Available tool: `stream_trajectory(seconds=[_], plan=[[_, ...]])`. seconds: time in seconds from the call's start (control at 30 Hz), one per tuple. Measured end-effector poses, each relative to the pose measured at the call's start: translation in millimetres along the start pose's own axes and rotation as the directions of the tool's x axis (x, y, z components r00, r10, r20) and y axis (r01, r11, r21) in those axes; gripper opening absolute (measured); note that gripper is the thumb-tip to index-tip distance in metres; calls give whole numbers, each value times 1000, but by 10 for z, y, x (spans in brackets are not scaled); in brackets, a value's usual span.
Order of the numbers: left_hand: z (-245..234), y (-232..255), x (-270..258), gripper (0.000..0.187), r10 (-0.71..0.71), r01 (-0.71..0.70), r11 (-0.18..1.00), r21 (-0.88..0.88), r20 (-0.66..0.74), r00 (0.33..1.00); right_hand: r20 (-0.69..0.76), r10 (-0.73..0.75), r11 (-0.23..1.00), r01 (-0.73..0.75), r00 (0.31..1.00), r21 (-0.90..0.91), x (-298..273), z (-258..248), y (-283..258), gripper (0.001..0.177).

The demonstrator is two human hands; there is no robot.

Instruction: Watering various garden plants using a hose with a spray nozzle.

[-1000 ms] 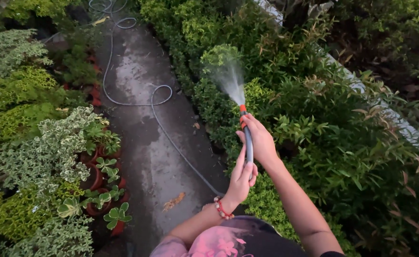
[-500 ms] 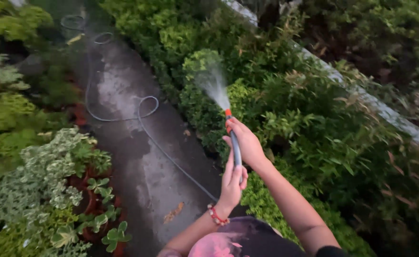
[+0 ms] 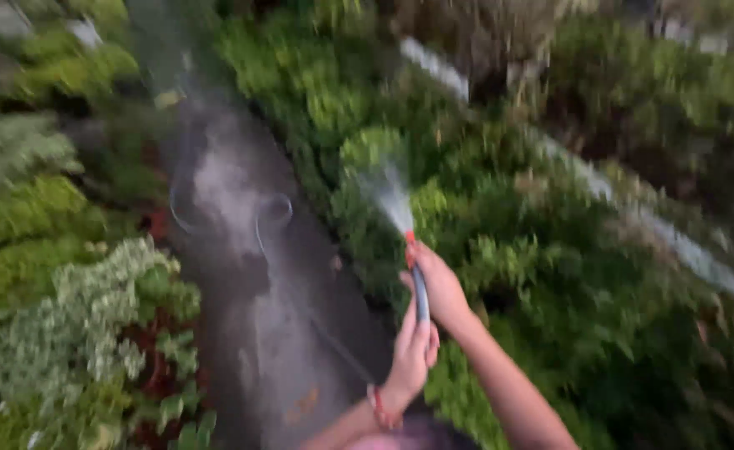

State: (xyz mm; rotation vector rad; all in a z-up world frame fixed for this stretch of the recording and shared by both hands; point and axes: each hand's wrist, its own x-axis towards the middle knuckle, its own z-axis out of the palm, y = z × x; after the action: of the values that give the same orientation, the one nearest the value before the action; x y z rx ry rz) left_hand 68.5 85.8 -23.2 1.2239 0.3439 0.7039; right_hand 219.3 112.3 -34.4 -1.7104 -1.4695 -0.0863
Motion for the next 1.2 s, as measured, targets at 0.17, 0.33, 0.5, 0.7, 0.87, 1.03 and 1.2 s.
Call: stream_trajectory(seconds=[0.17,0.33,0.5,0.7,0.87,1.03,1.2], plan=[[15,46,-41,60,-129,134,984,-114,56,990,81,174,985,-172,981,-33,-20,-180,-279,44],[-21,-44,-6,59,-101,109,986,-123,73,992,86,248,967,-241,965,-81,-21,-119,-175,51],[-82,-232,7,62,-162,160,976,-150,0,987,5,87,987,-86,996,136,37,-174,-235,22],[49,131,91,62,-177,178,980,-93,16,984,-3,169,978,-168,986,-120,0,-15,4,49],[50,148,183,61,-140,141,987,-80,19,990,109,169,985,-164,980,-51,240,-307,-231,46],[157,304,234,62,-86,86,995,-47,-8,996,146,93,996,-92,985,-9,342,-353,-221,43],[190,382,238,61,-123,122,992,-39,-33,992,190,138,990,-129,972,-60,377,-354,-227,48]])
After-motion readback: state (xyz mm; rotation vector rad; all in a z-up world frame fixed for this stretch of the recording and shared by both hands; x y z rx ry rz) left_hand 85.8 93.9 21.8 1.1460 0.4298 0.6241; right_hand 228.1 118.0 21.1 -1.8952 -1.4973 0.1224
